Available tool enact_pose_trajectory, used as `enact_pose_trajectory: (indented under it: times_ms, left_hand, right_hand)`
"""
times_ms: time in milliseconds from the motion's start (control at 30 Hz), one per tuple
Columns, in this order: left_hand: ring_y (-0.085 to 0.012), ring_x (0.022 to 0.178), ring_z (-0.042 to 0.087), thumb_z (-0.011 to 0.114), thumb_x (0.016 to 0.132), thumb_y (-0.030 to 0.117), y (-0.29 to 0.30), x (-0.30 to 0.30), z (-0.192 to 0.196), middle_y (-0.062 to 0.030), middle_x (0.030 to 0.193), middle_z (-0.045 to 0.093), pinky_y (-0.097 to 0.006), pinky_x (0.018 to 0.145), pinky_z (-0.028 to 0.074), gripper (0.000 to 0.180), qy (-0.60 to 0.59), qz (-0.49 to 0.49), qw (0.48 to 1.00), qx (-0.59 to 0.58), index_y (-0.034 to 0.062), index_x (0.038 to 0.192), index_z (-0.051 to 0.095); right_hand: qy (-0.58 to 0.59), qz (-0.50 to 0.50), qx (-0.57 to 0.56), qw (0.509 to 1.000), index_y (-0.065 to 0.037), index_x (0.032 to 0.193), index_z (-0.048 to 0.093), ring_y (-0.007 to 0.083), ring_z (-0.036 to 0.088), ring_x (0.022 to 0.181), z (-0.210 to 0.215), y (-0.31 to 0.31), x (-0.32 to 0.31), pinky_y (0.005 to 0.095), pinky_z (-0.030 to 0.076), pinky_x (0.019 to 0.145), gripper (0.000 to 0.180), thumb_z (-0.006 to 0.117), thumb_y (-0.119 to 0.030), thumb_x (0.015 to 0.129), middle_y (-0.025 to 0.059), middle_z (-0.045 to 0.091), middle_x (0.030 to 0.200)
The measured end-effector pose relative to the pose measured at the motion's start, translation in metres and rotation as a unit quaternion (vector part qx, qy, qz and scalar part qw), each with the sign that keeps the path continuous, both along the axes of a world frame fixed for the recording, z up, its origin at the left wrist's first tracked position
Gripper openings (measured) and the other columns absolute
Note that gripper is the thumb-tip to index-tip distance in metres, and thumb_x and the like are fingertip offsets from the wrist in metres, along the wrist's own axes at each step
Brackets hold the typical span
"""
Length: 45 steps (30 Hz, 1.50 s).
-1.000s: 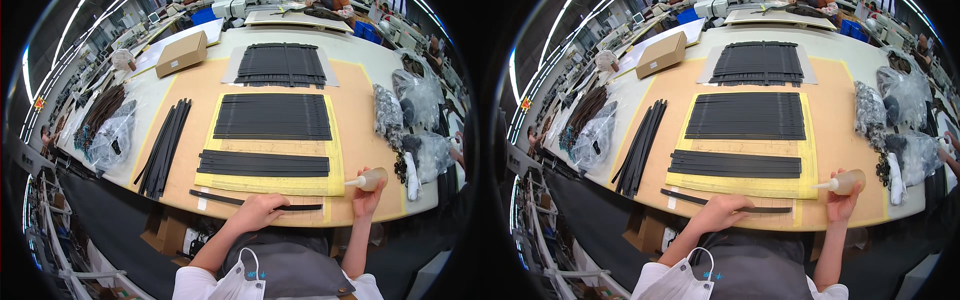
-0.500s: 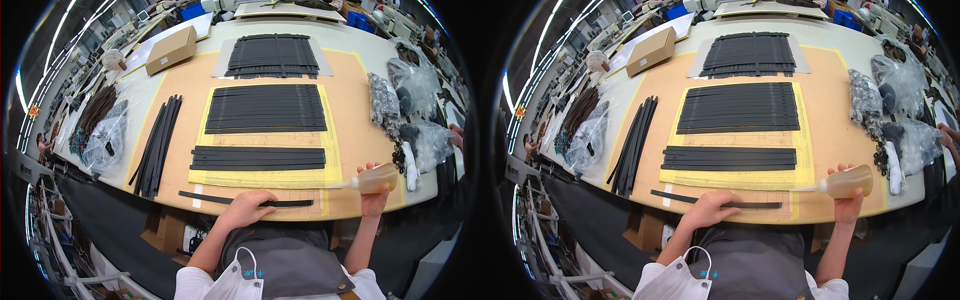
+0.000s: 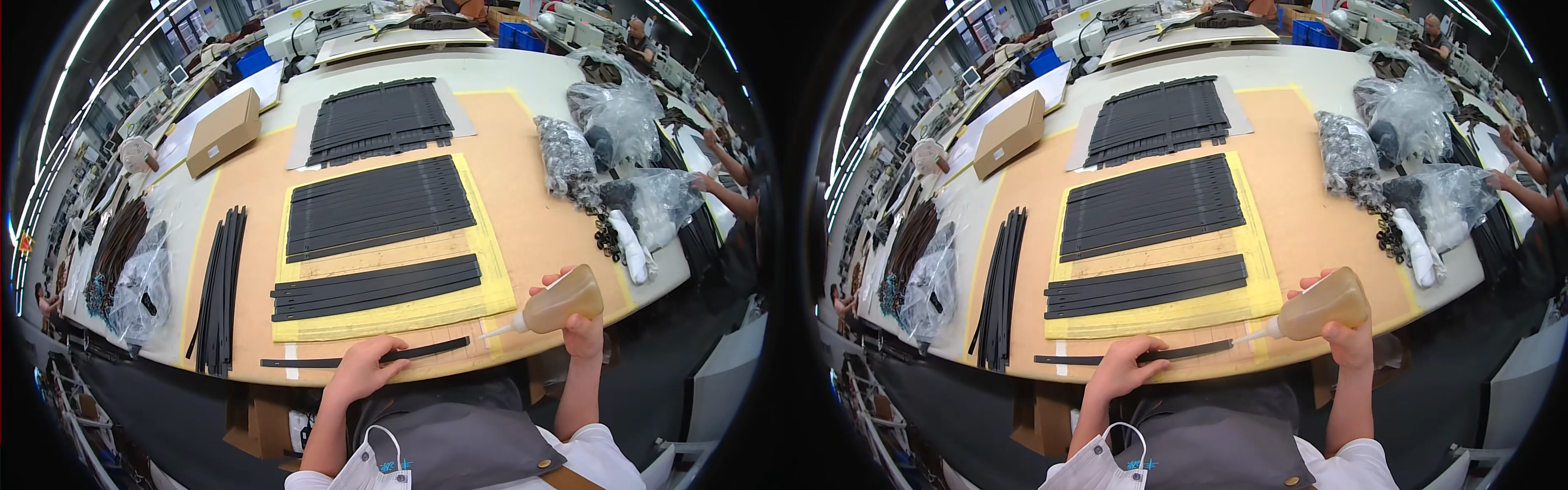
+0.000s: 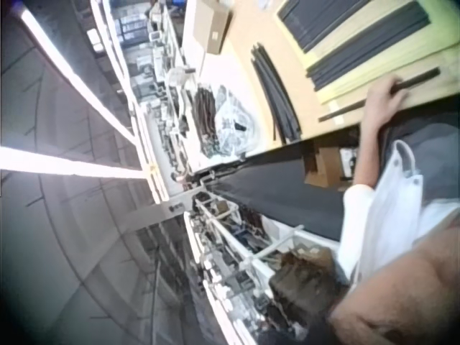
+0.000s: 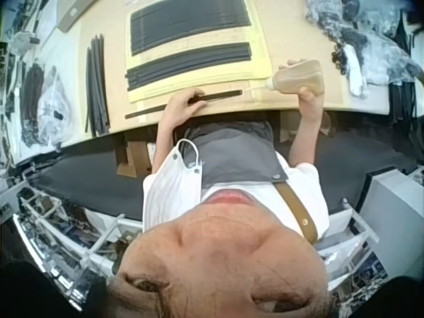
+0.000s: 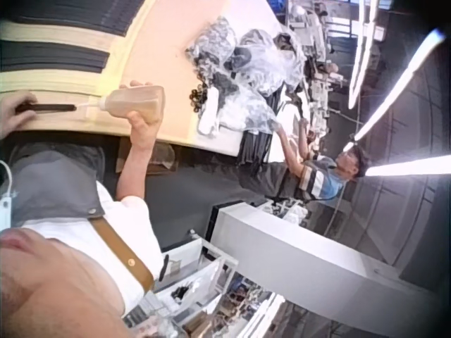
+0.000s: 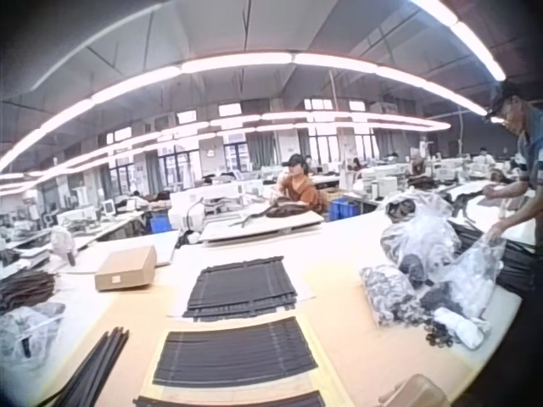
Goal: The person assembles keychains by applying glue to black straps and attaching metal rings. They handle the straps and rings one at a time, repeating the process across multiple units on a workbench.
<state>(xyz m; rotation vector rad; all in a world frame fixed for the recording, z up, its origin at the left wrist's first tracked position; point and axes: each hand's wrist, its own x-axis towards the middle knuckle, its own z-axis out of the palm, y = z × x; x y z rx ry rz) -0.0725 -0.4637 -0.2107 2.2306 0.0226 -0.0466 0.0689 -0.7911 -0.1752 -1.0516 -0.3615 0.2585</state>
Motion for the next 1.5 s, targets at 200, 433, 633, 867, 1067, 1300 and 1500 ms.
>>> enact_pose_trajectory:
  times_ms: [200, 433, 633, 867, 1067, 1300, 1500]
  left_hand:
    - [-0.0228, 0.085, 0.068, 0.074, 0.083, 0.018, 0.002, -0.005, -0.003, -0.0105, 0.094, 0.070, -0.032, 0.070, 0.054, 0.027, 0.011, -0.003, 1.000, -0.020, 0.0034, 0.105, 0.067]
    - [-0.0217, 0.081, 0.066, 0.076, 0.082, 0.017, 0.005, -0.009, -0.011, -0.0108, 0.090, 0.069, -0.032, 0.069, 0.052, 0.026, -0.038, -0.013, 0.999, -0.015, 0.0030, 0.103, 0.068]
    - [-0.0228, 0.082, 0.067, 0.076, 0.081, 0.016, 0.006, -0.008, -0.007, -0.0113, 0.091, 0.070, -0.032, 0.069, 0.052, 0.026, -0.033, -0.009, 0.999, -0.012, 0.0032, 0.102, 0.068]
    - [-0.0228, 0.083, 0.067, 0.076, 0.080, 0.012, 0.001, -0.005, 0.002, -0.0113, 0.090, 0.070, -0.031, 0.067, 0.052, 0.024, 0.016, 0.012, 1.000, -0.017, 0.0016, 0.100, 0.069]
    - [-0.0220, 0.075, 0.065, 0.074, 0.081, 0.009, 0.002, -0.003, -0.010, -0.0107, 0.088, 0.066, -0.030, 0.061, 0.052, 0.022, -0.032, 0.002, 0.999, -0.017, 0.0008, 0.100, 0.069]
    - [-0.0213, 0.073, 0.063, 0.074, 0.080, 0.007, -0.004, 0.004, -0.012, -0.0100, 0.084, 0.063, -0.029, 0.059, 0.052, 0.020, -0.018, 0.009, 1.000, -0.004, -0.0002, 0.098, 0.068]
    - [-0.0198, 0.075, 0.064, 0.076, 0.077, 0.006, -0.020, 0.020, -0.012, -0.0083, 0.083, 0.063, -0.029, 0.059, 0.053, 0.020, -0.027, -0.006, 1.000, 0.007, 0.0003, 0.095, 0.070]
  right_hand:
    - [-0.012, -0.004, 0.000, 1.000, -0.008, 0.129, 0.045, 0.0382, 0.063, 0.110, -0.012, 0.002, -0.002, 0.0509, 0.052, 0.093, 0.077, 0.086, -0.030, 0.068, 0.0147, 0.060, 0.119]
    - [0.009, -0.024, 0.016, 1.000, -0.009, 0.127, 0.045, 0.0350, 0.064, 0.104, -0.010, 0.007, -0.007, 0.0474, 0.054, 0.090, 0.078, 0.084, -0.045, 0.070, 0.0119, 0.060, 0.114]
    - [-0.003, -0.023, 0.056, 0.998, -0.008, 0.130, 0.043, 0.0363, 0.063, 0.108, -0.016, 0.002, -0.008, 0.0468, 0.054, 0.091, 0.076, 0.081, -0.043, 0.075, 0.0133, 0.059, 0.119]
    - [0.002, -0.050, 0.045, 0.998, -0.005, 0.140, 0.037, 0.0387, 0.061, 0.113, -0.018, -0.005, -0.007, 0.0488, 0.052, 0.095, 0.085, 0.081, -0.037, 0.075, 0.0167, 0.057, 0.126]
    - [0.004, -0.090, 0.046, 0.995, -0.003, 0.138, 0.040, 0.0383, 0.059, 0.116, -0.033, -0.014, -0.008, 0.0505, 0.049, 0.100, 0.080, 0.077, -0.041, 0.078, 0.0171, 0.056, 0.128]
    - [-0.008, -0.173, 0.094, 0.980, -0.004, 0.134, 0.045, 0.0379, 0.056, 0.118, -0.061, -0.021, -0.007, 0.0528, 0.046, 0.102, 0.064, 0.069, -0.039, 0.086, 0.0156, 0.055, 0.128]
    - [0.041, -0.139, 0.085, 0.986, -0.005, 0.134, 0.047, 0.0386, 0.056, 0.118, -0.068, -0.017, -0.011, 0.0533, 0.045, 0.103, 0.061, 0.066, -0.041, 0.088, 0.0164, 0.056, 0.128]
